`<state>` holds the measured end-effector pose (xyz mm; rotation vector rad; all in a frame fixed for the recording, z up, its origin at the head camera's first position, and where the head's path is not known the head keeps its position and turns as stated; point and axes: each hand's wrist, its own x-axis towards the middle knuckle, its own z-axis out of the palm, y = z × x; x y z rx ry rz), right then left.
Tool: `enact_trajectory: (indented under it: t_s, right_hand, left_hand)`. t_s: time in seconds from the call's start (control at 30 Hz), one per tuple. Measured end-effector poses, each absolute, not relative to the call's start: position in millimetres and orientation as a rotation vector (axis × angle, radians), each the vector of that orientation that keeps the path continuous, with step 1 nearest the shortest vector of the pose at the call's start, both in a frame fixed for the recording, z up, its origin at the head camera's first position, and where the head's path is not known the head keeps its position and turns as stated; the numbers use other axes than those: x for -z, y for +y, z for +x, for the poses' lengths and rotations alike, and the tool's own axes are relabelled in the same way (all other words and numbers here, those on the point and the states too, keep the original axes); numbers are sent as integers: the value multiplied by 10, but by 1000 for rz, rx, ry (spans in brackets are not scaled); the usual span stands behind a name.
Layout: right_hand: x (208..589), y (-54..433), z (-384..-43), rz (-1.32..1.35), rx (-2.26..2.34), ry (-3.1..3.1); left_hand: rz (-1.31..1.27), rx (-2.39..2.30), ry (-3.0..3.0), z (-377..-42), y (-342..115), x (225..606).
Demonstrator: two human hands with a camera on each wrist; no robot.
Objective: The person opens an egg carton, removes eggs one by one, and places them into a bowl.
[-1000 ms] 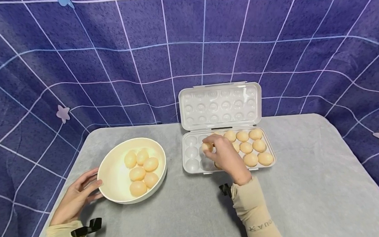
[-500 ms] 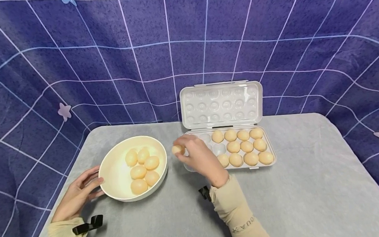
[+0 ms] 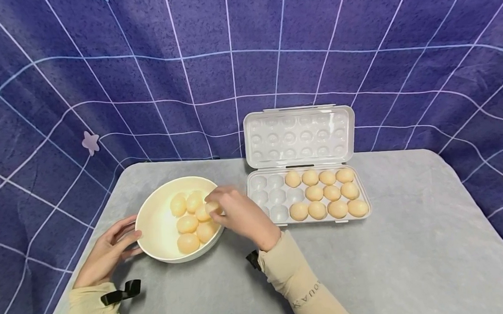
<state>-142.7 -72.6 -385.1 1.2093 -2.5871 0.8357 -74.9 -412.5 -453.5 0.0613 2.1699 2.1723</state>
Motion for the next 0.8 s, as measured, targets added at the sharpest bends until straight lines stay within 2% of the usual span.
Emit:
enact_trajectory:
  t_s: [0.33,0.8]
  right_hand:
    - [3997,-931,-1427,1237,-533,-2677]
    - [4087,-1073,-1397,1197,-435,-2754]
  left_hand:
    - [63,-2162,2187,-758,-4129,4533]
    - [39,-2171,2176,-767,-4131,4541]
